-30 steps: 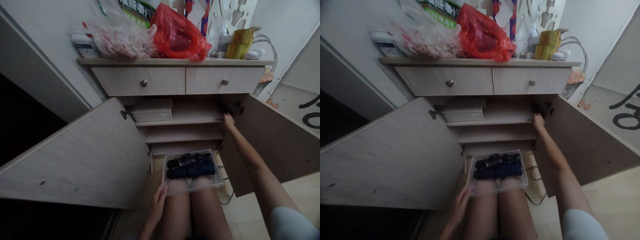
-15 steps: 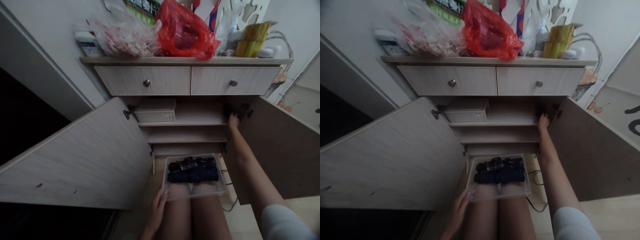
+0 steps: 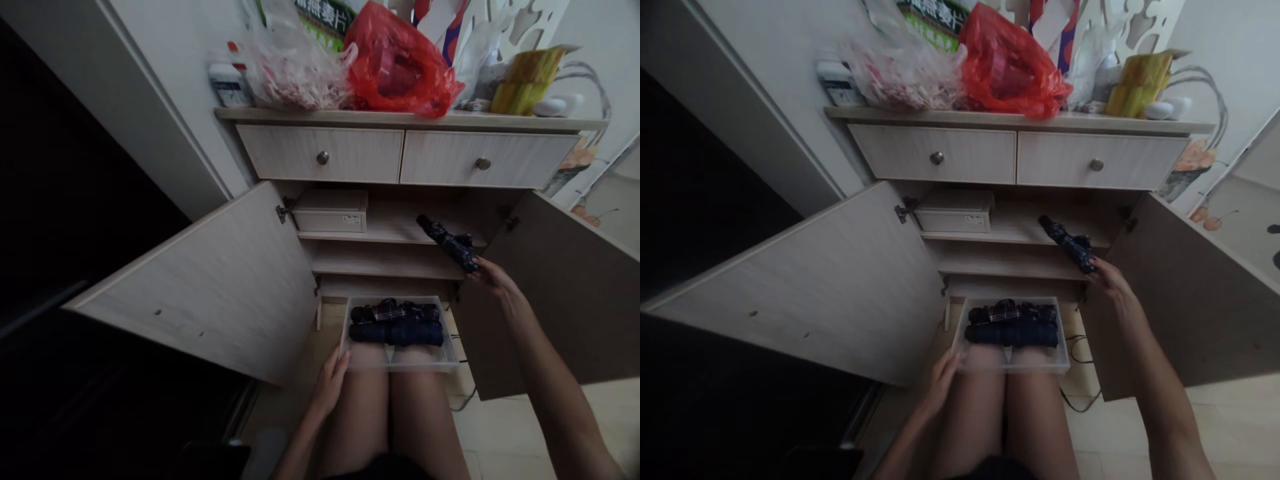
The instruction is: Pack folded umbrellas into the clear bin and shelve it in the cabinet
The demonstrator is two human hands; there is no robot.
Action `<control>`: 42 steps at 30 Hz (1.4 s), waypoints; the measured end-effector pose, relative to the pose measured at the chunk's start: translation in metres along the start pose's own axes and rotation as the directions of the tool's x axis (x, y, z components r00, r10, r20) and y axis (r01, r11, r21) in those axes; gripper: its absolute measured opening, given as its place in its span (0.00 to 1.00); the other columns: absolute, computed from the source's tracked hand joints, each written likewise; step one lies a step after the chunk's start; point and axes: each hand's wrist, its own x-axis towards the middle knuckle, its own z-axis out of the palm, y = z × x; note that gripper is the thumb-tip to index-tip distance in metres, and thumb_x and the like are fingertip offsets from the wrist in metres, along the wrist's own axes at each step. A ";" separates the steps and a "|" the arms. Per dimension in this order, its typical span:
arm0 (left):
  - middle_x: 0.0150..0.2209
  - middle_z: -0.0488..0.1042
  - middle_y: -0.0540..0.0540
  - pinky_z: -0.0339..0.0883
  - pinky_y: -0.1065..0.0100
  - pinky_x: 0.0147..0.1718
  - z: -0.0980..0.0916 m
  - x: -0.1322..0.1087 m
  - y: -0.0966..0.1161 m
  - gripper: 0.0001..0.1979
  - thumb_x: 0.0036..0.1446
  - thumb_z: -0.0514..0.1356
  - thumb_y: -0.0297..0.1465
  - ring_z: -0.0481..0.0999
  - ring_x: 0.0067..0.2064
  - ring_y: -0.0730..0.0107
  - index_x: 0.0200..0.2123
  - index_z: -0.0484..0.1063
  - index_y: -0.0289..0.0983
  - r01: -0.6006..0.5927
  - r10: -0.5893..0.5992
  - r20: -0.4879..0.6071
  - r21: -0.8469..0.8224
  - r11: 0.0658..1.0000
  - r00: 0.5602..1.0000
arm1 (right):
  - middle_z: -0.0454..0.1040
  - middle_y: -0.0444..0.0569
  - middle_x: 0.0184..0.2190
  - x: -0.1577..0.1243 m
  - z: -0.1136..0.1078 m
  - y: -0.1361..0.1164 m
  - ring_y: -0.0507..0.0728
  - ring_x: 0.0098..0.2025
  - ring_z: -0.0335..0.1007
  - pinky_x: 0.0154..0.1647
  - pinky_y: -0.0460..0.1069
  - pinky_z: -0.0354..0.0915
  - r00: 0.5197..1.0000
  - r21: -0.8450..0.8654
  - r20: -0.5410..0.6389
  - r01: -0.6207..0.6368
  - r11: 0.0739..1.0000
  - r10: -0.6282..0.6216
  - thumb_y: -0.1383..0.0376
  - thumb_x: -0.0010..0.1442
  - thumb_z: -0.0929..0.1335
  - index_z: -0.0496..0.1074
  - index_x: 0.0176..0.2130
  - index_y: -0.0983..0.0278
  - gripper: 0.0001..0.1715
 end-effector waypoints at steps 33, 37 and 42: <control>0.59 0.73 0.39 0.52 0.53 0.67 0.003 -0.011 0.006 0.36 0.54 0.54 0.57 0.65 0.65 0.53 0.55 0.73 0.36 -0.054 0.054 -0.039 -0.011 0.998 0.998 | 0.80 0.47 0.41 -0.161 0.070 0.056 0.58 0.43 0.77 0.48 0.50 0.66 0.603 -0.616 0.786 0.751 0.236 0.133 0.74 0.51 0.68 0.83 0.38 0.56 0.19; 0.58 0.74 0.38 0.53 0.52 0.66 0.004 -0.008 0.001 0.34 0.55 0.54 0.56 0.67 0.64 0.52 0.54 0.74 0.36 -0.058 0.057 -0.026 -0.029 0.998 0.998 | 0.79 0.52 0.46 -0.151 0.058 0.064 0.62 0.50 0.74 0.56 0.56 0.64 0.706 -0.581 0.697 0.658 0.479 -0.124 0.56 0.60 0.68 0.81 0.45 0.57 0.16; 0.56 0.75 0.39 0.53 0.49 0.66 0.006 -0.011 -0.010 0.31 0.56 0.55 0.55 0.67 0.63 0.49 0.51 0.76 0.39 -0.055 0.054 -0.051 -0.007 0.998 0.997 | 0.70 0.53 0.60 -0.149 0.044 0.108 0.67 0.64 0.62 0.66 0.62 0.56 0.967 -0.397 0.247 0.046 0.917 0.058 0.32 0.54 0.64 0.71 0.60 0.56 0.46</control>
